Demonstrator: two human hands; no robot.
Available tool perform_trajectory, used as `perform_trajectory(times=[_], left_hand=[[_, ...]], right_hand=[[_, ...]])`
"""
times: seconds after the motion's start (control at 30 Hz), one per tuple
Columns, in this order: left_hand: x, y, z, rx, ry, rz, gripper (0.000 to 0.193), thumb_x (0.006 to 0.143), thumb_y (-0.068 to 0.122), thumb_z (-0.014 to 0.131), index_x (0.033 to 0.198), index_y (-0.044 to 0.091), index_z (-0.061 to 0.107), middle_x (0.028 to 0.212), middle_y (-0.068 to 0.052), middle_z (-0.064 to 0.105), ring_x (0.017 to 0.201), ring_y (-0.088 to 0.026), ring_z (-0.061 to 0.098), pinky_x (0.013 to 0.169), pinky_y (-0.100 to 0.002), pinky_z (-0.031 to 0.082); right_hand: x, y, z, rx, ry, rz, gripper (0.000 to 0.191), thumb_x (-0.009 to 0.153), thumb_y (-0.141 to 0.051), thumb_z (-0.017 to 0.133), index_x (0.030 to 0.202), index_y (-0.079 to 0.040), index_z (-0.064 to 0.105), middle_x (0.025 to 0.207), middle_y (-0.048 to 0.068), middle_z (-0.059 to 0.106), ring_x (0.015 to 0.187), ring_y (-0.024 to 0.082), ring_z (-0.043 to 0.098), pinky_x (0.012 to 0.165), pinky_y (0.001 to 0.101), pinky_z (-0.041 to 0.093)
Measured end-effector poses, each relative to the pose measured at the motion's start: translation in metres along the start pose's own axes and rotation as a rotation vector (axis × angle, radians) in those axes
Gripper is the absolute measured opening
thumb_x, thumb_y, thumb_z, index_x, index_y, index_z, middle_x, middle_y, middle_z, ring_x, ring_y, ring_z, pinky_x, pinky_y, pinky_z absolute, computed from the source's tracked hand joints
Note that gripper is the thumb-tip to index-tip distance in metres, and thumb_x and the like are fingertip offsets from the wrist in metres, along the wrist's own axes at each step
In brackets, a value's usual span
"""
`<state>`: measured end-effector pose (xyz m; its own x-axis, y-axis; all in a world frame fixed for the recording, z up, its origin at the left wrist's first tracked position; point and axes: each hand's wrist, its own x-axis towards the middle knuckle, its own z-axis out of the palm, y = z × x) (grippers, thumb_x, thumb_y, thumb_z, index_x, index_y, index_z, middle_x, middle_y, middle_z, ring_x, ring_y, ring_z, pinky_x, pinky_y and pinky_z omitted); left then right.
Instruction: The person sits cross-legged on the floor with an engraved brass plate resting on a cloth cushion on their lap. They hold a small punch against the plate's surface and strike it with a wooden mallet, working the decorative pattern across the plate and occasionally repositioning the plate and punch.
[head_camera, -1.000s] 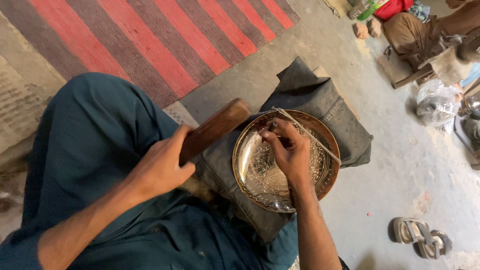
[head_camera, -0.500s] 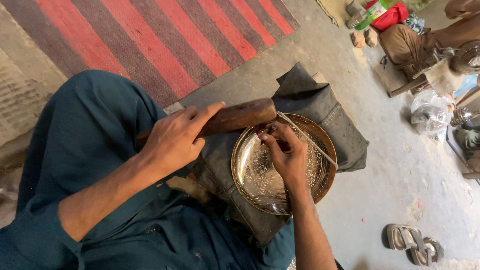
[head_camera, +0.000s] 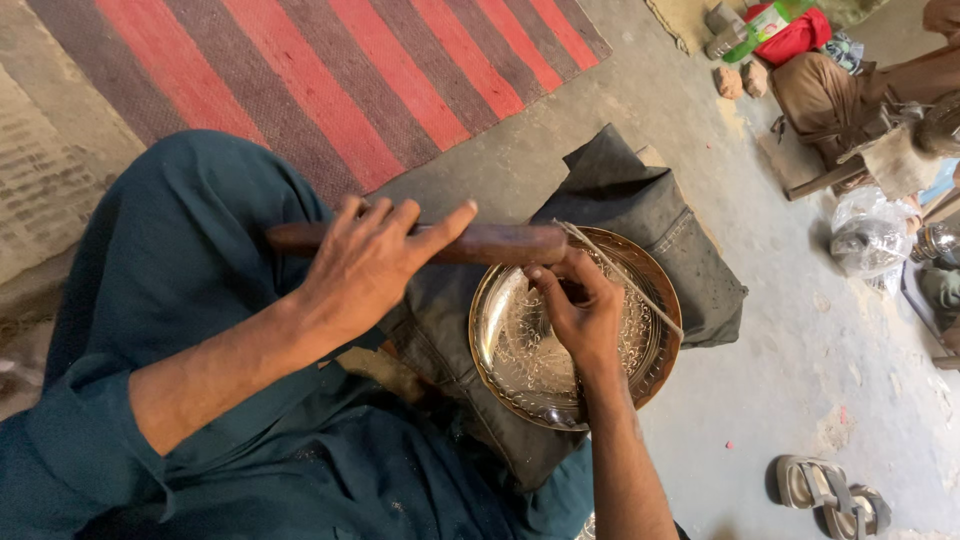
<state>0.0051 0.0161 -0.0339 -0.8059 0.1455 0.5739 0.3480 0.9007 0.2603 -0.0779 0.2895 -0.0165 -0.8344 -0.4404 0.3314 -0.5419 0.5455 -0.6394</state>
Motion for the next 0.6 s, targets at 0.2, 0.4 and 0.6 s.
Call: perform_trajectory(times=[0.2,0.4,0.6], left_hand=[[0.0002,-0.0037,0.0034,0.020,0.052,0.033,0.079,0.087,-0.003,0.064,0.158,0.023,0.040,0.095,-0.008,0.057,0.085,-0.026,0.059,0.077,-0.045,0.046],[-0.0006,-0.0053,0.0077,0.013,0.034,0.012,0.078,0.090,-0.001,0.065,0.159,0.024,0.039,0.095,-0.008,0.057,0.086,-0.025,0.059,0.078,-0.043,0.044],[-0.0012,-0.0061,0.0088,-0.021,0.081,0.020,0.079,0.086,-0.001,0.066,0.157,0.024,0.042,0.096,-0.006,0.059,0.089,-0.026,0.061,0.080,-0.045,0.043]], right_hand=[[-0.0013,-0.0016,0.0004,0.027,0.019,-0.052,0.024,0.093,-0.008,0.076,0.115,-0.003,0.071,0.087,0.007,0.079,0.072,0.011,0.076,0.062,0.0251,0.060],[-0.0012,-0.0002,0.0007,0.034,0.013,-0.014,0.024,0.093,-0.008,0.077,0.115,-0.002,0.071,0.086,0.007,0.080,0.072,0.011,0.076,0.062,0.0252,0.061],[-0.0020,-0.0040,0.0012,0.042,0.031,-0.019,0.029,0.092,-0.009,0.077,0.119,-0.002,0.070,0.085,0.007,0.079,0.073,0.010,0.076,0.062,0.0243,0.060]])
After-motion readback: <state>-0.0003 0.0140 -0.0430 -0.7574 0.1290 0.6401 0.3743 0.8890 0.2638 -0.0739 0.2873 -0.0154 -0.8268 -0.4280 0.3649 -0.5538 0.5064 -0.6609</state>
